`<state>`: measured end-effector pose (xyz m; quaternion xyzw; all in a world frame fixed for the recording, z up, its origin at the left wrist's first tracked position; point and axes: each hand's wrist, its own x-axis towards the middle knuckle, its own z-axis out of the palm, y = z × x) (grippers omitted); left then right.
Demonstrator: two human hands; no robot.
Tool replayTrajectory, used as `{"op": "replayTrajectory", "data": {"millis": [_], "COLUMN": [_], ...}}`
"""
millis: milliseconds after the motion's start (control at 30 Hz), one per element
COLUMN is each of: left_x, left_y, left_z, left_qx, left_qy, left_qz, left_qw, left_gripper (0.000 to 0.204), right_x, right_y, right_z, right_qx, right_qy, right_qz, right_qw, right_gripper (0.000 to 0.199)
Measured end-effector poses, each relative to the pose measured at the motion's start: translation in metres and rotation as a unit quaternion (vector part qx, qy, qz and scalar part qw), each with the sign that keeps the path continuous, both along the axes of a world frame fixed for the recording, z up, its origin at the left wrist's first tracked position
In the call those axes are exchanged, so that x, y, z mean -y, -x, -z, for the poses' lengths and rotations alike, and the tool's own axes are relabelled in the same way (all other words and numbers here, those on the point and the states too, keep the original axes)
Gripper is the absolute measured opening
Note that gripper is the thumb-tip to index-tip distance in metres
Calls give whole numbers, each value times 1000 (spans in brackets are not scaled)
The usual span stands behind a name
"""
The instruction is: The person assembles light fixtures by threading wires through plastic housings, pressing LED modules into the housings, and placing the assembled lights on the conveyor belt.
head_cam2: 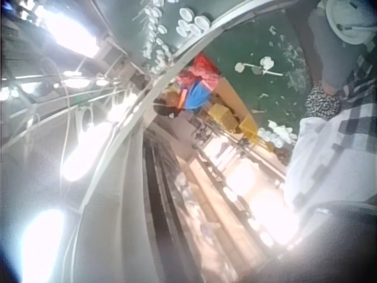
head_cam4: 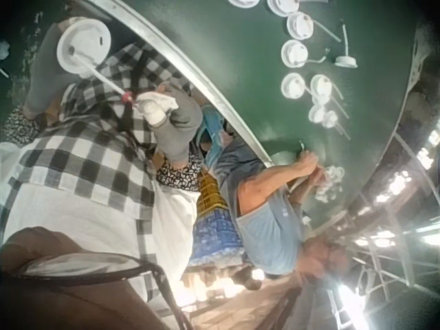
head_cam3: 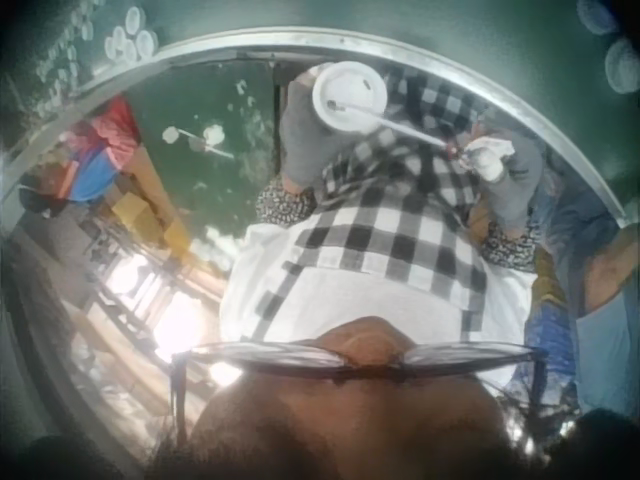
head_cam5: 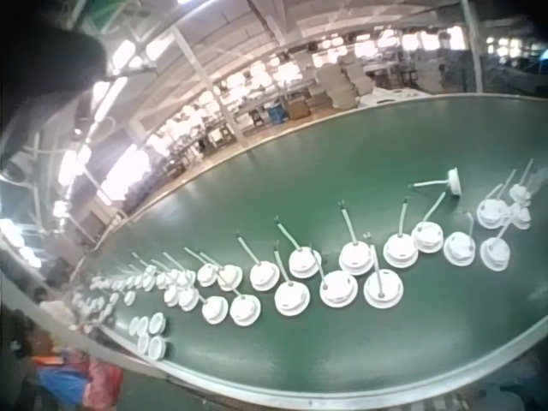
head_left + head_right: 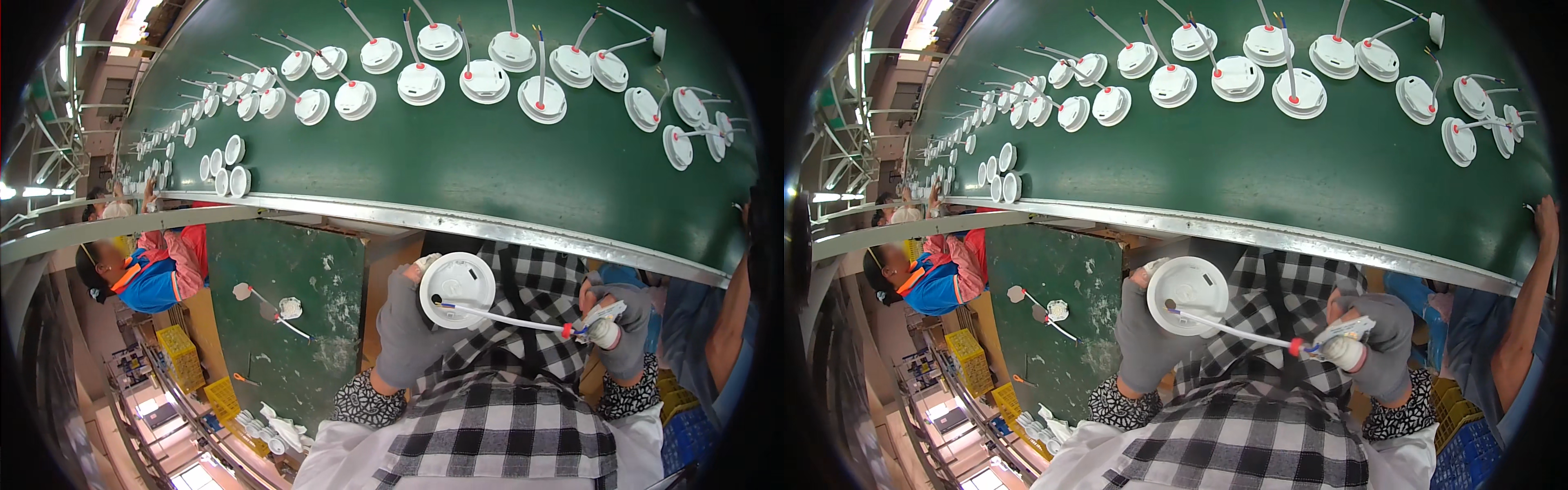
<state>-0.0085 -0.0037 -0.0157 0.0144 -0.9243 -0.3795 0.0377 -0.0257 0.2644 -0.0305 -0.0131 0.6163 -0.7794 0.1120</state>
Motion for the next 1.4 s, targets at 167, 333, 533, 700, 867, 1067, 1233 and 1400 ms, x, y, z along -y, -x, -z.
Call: {"op": "replayTrajectory", "data": {"millis": [167, 333, 533, 700, 867, 1067, 1233, 1400], "left_x": [4, 1, -10, -7, -4, 4, 23, 29], "left_y": [-3, 4, -4, -17, -26, -6, -6, -16], "left_z": [2, 0, -5, 15, 28, 10, 8, 32], "left_qx": [-8, -136, -52, -16, 61, 103, 180, 190], "left_qy": [-3, 161, 92, -33, -197, -128, -158, -249], "left_qz": [-13, 75, 102, 98, 6, 168, 198, 174], "left_qw": [1000, 975, 989, 994, 978, 972, 951, 934], "left_gripper": [79, 73, 70, 77, 76, 69, 44, 31], "right_x": [18, 40, 71, 82, 77, 76, 69, 70], "right_y": [9, 19, 15, 5, 10, 2, 5, -1], "right_z": [-25, -32, -26, -12, -12, 0, -10, -9], "right_qx": [-44, -109, -168, -185, -196, -223, -186, -243], "right_qy": [-121, -213, -237, -271, -322, -367, -338, -341], "right_qz": [-63, -125, -90, -80, -111, -136, -175, -99], "right_qw": [990, 963, 953, 941, 920, 893, 906, 903], "right_gripper": [19, 19, 22, 26, 78, 88, 86, 86]}}
